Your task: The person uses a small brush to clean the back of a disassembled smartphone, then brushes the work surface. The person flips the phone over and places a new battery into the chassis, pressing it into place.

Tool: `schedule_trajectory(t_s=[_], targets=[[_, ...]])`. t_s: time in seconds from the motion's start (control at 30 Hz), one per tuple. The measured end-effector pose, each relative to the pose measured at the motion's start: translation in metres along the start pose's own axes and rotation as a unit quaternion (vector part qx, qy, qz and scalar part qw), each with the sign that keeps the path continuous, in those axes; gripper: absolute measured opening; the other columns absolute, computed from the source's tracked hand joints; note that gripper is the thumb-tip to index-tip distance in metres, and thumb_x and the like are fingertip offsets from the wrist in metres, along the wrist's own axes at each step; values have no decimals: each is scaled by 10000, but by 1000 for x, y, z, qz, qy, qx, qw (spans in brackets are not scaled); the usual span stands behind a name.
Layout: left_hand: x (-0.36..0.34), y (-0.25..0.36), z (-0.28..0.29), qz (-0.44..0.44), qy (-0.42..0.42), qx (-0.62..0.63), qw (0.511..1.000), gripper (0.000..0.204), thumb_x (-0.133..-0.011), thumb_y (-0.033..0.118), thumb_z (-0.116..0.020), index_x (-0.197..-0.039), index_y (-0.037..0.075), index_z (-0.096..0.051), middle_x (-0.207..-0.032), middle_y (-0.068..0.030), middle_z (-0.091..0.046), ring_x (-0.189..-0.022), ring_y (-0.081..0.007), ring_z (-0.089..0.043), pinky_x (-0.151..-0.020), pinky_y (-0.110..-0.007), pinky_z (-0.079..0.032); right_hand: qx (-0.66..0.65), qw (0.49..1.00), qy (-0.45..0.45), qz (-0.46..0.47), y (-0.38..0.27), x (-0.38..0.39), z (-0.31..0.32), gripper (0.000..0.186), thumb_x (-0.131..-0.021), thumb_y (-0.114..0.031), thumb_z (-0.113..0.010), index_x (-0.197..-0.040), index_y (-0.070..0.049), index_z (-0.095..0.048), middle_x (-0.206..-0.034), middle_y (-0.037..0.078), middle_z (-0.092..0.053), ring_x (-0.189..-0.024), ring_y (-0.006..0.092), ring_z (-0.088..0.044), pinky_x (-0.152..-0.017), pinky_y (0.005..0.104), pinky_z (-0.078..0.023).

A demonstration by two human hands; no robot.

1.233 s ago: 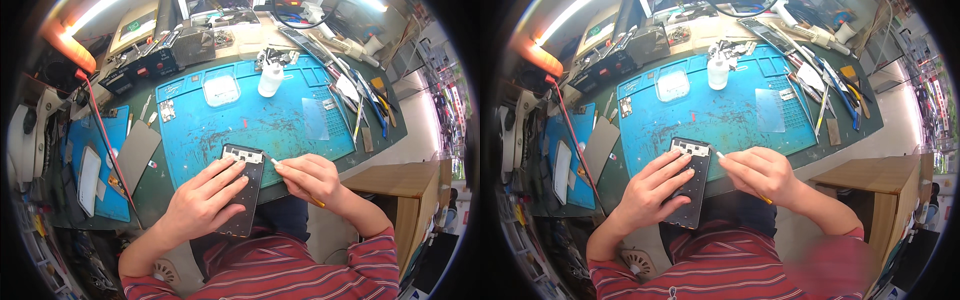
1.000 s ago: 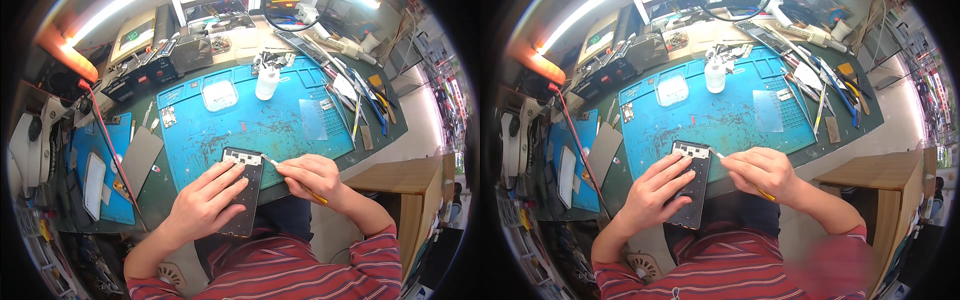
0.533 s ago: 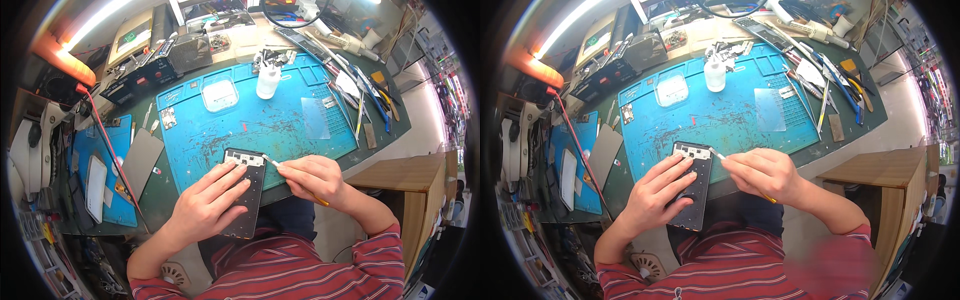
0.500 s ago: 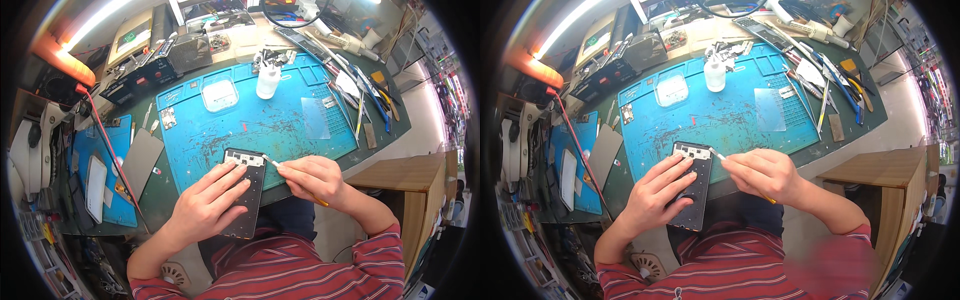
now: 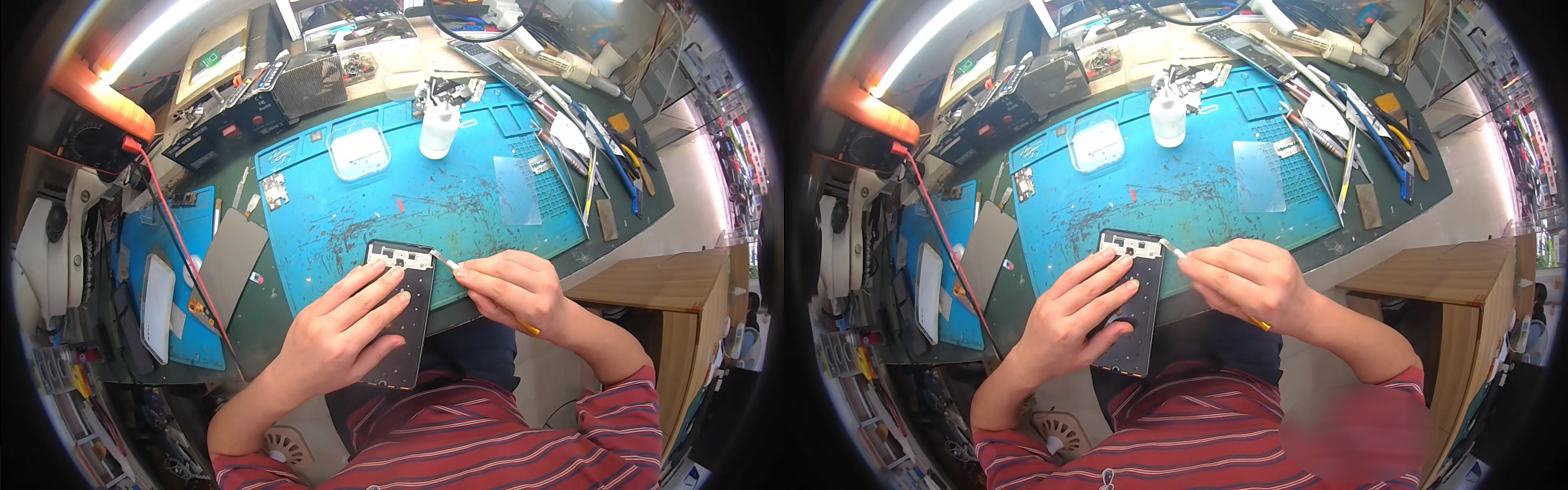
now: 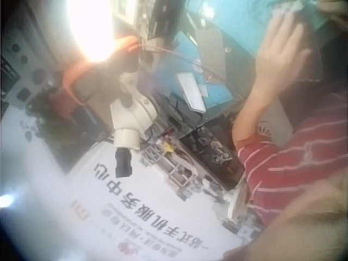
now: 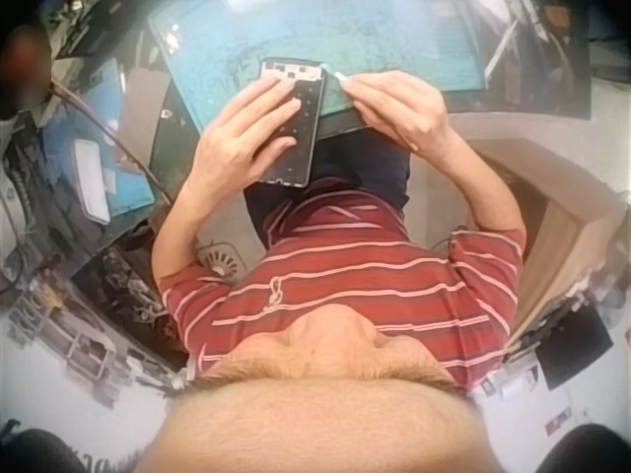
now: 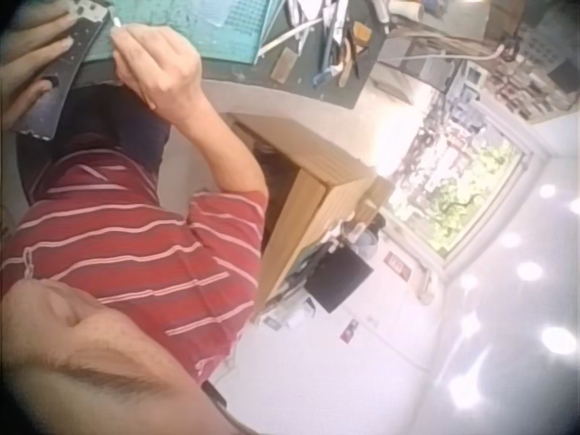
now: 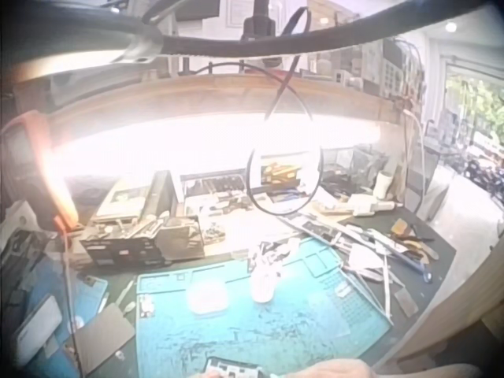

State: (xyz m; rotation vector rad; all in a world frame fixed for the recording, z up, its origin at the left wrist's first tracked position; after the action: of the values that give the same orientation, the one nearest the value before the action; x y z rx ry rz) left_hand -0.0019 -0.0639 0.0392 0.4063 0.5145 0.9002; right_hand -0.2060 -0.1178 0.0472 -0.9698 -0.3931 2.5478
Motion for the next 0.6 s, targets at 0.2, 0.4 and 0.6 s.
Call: schedule_trajectory(t_s=[0.2, 0.4, 0.6], targets=[[0, 0, 0, 0, 0, -6, 1000, 569, -812, 164, -897, -1350, 46, -752, -1508, -158, -678, -1446, -393, -601, -1192, -503, -518, 1, 1000, 6, -2, 0, -1, 0, 397, -803, 26, -856, -1190, 6, -770, -1095, 98, -771, -849, 236, -760, -732, 347, -633], [0, 1, 0, 2, -3, -8, 1000, 565, -814, 154, -892, -1350, 43, -754, -1505, -161, -680, -1445, -396, -602, -1192, -504, -517, 56, 998, 13, 41, -6, 6, -7, 383, -799, -12, -837, -1177, 16, -781, -1107, 109, -748, -855, 236, -753, -742, 353, -639], [0, 2, 0, 5, 0, -8, 1000, 559, -826, 146, -891, -1358, 45, -753, -1510, -161, -678, -1449, -395, -600, -1190, -502, -516, 63, 997, -3, 53, -7, 9, -9, 444, -788, -71, -777, -1223, 22, -772, -1166, 121, -733, -919, 242, -751, -795, 360, -641]])
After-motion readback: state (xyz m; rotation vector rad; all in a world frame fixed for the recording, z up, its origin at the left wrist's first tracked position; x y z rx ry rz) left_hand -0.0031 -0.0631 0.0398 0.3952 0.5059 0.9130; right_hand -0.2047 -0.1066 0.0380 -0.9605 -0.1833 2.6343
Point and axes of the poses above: each hand's wrist, its own x-axis away from the middle knuckle, its own z-axis out of the back of the hand, y = z × x, the point moved 8 cm from there along -x, towards the middle knuckle
